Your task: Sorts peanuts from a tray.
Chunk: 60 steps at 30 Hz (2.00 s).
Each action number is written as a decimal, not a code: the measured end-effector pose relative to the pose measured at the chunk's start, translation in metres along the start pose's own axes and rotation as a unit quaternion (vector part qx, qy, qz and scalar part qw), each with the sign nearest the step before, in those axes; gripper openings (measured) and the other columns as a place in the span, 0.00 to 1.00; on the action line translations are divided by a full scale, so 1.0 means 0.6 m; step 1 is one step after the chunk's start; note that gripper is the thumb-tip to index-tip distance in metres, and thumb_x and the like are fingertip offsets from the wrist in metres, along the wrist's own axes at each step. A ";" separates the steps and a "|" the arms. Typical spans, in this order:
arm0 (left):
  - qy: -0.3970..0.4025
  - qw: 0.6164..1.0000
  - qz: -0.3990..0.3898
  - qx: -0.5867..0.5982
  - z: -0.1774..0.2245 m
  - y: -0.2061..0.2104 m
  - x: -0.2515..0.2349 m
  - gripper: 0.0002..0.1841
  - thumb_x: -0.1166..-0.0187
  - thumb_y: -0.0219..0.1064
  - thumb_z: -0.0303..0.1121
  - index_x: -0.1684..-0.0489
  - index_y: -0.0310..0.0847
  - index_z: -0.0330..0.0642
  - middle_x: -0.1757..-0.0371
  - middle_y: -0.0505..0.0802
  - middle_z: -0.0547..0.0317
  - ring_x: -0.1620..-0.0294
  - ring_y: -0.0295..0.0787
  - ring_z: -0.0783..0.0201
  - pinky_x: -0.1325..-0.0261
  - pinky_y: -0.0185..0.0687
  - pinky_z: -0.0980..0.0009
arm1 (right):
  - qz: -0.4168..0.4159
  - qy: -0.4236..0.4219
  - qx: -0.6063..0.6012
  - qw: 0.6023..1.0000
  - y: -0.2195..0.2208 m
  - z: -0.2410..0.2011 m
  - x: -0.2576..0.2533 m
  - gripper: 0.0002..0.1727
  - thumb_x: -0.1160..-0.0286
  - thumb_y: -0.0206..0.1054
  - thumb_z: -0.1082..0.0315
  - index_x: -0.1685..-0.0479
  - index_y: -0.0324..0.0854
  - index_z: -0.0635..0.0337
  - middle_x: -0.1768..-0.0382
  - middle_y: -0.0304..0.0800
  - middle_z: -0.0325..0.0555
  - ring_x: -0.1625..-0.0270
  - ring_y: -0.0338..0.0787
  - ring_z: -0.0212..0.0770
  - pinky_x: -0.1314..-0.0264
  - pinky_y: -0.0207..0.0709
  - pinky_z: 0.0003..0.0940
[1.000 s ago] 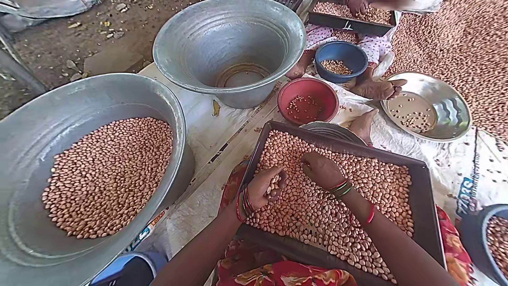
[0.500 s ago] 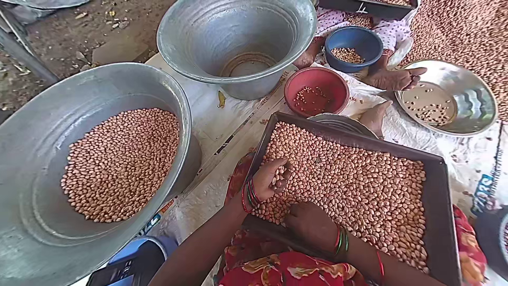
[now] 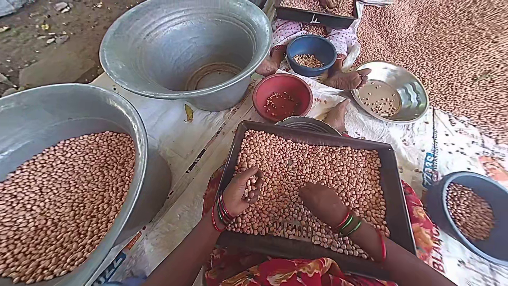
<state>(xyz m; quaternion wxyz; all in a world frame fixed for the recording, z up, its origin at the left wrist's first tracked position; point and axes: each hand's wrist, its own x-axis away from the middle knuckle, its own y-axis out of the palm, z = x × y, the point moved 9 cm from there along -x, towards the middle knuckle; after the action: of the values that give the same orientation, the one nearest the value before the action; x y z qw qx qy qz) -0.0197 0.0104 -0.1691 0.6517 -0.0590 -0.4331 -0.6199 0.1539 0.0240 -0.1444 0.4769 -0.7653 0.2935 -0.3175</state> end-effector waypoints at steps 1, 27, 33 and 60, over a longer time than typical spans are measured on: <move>0.006 1.000 -0.001 0.006 -0.001 0.003 0.004 0.24 0.04 0.32 0.39 0.66 0.75 0.48 0.85 0.78 0.72 0.94 0.63 0.83 0.90 0.60 0.89 | 0.056 -0.018 0.026 0.998 0.001 -0.004 0.002 0.08 0.26 0.65 0.77 0.63 0.89 0.73 0.67 0.90 0.66 0.64 0.94 0.65 0.67 0.85 0.57; -0.072 0.992 -0.050 0.089 -0.086 0.072 0.017 0.28 0.04 0.29 0.42 0.68 0.75 0.48 0.85 0.81 0.69 0.94 0.65 0.82 0.91 0.60 0.89 | -0.039 0.158 0.059 0.985 -0.045 0.107 -0.002 0.16 0.14 0.53 0.74 0.42 0.85 0.74 0.45 0.88 0.73 0.43 0.90 0.72 0.45 0.81 0.62; -0.088 0.994 -0.044 0.040 -0.093 0.070 0.014 0.28 0.04 0.28 0.44 0.66 0.75 0.47 0.83 0.81 0.69 0.94 0.64 0.82 0.91 0.59 0.88 | 0.024 0.031 -0.148 0.988 -0.120 0.017 -0.006 0.15 0.18 0.61 0.72 0.46 0.86 0.76 0.51 0.92 0.67 0.51 0.93 0.61 0.46 0.83 0.53; -0.064 0.994 -0.062 0.064 -0.098 0.069 0.009 0.29 0.06 0.25 0.41 0.68 0.76 0.50 0.86 0.81 0.71 0.95 0.66 0.84 0.92 0.61 0.90 | -0.156 0.197 -0.188 0.949 -0.040 0.155 0.169 0.18 0.13 0.58 0.69 0.34 0.81 0.71 0.52 0.90 0.67 0.53 0.89 0.61 0.46 0.78 0.58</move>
<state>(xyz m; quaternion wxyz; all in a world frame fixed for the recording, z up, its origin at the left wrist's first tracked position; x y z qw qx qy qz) 0.0437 -0.0203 -0.1830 0.5855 -0.0304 -0.5157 -0.6248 0.2924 0.0074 -0.1333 0.2014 -0.7993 0.3133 -0.4717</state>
